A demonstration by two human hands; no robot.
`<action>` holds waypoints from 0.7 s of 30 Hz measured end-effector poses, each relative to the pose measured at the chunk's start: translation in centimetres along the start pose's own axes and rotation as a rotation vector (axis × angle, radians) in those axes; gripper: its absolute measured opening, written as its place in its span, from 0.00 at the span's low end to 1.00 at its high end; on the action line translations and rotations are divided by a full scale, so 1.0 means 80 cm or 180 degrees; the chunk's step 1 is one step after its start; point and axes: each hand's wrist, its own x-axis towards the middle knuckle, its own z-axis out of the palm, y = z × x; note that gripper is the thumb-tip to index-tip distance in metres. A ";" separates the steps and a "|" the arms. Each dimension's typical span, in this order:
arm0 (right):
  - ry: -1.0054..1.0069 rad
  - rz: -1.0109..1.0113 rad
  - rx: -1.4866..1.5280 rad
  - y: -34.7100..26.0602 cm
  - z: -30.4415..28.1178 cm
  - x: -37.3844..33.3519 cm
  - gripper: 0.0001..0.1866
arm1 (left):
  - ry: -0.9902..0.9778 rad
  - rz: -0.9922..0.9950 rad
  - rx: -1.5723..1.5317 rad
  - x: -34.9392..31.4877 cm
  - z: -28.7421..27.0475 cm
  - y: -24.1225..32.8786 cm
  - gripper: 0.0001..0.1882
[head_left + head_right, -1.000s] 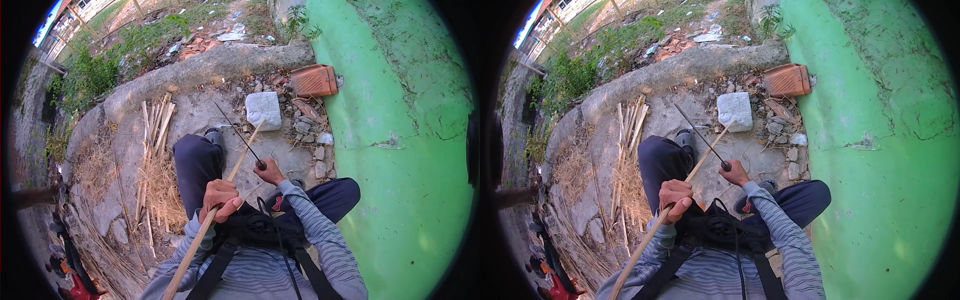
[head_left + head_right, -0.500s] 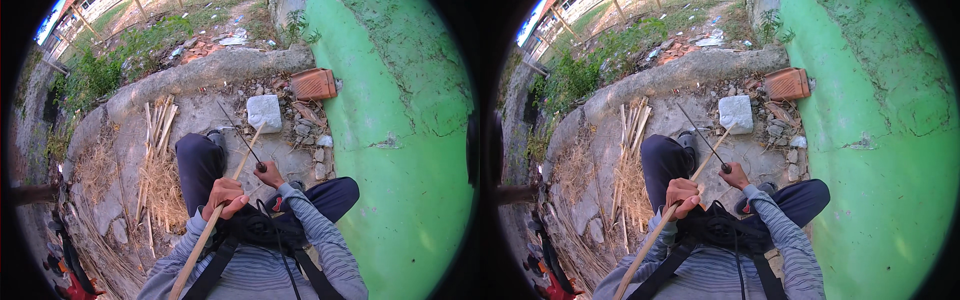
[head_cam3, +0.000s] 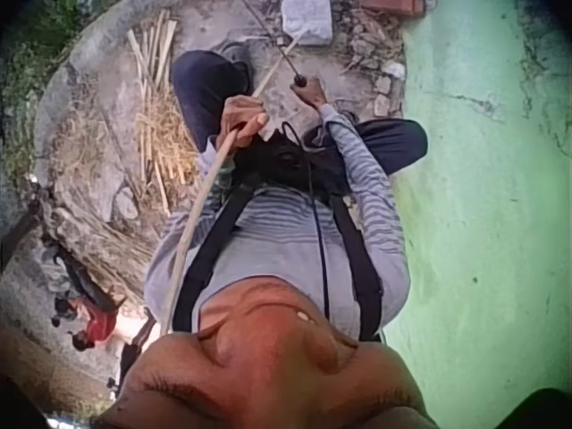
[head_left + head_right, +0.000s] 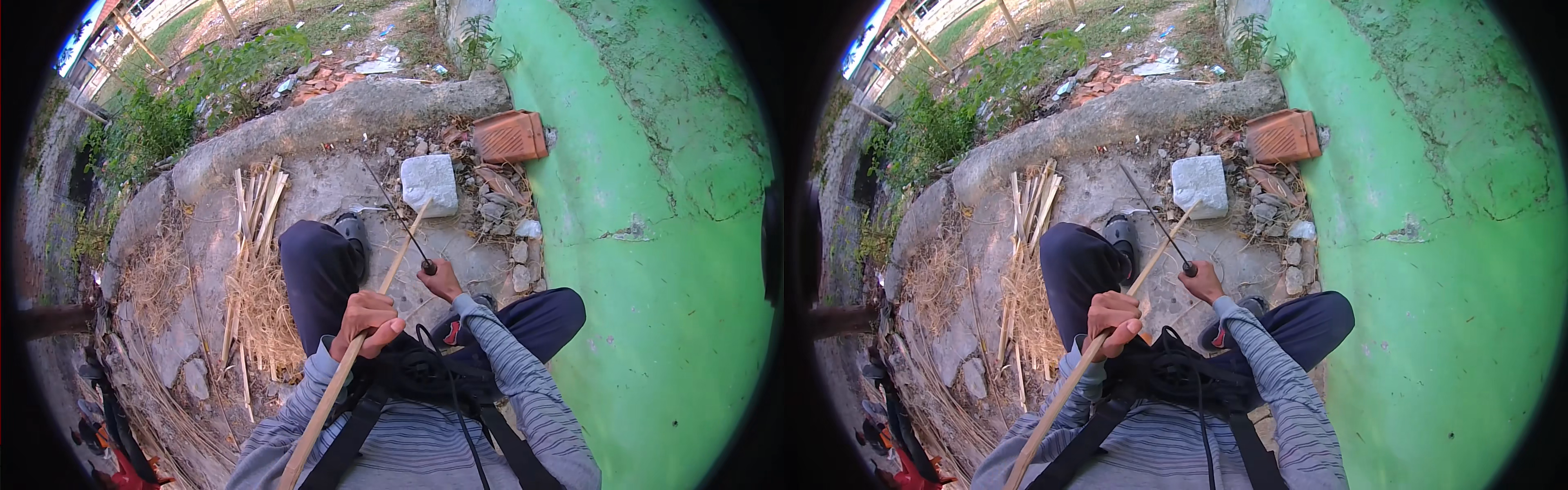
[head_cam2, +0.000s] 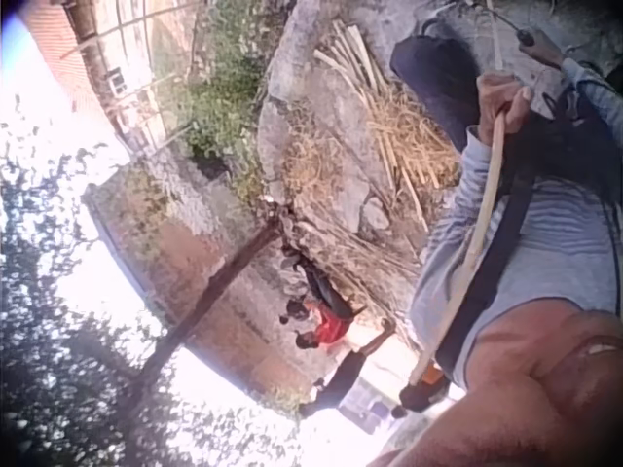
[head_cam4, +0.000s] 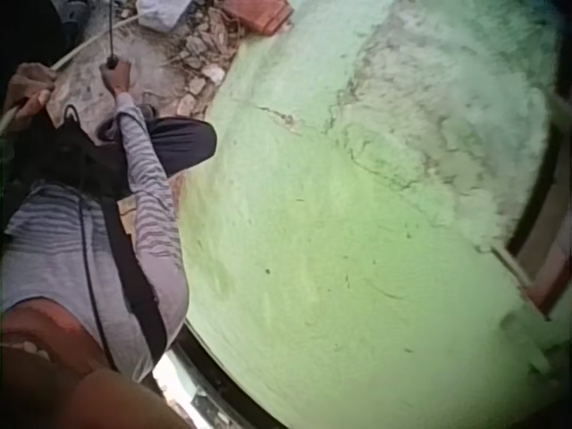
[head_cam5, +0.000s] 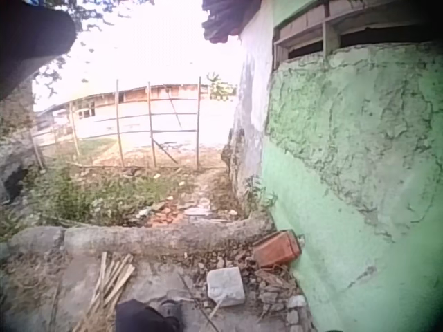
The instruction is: The person uses a large blade to shave and thin down a long bamboo stick, holding it with one hand and scraping the blade along its length to remove layers.
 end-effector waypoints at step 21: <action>0.0350 0.0717 -0.0147 0.056 -0.001 0.028 0.16 | -0.0362 -0.0104 0.0097 -0.003 0.011 0.008 0.21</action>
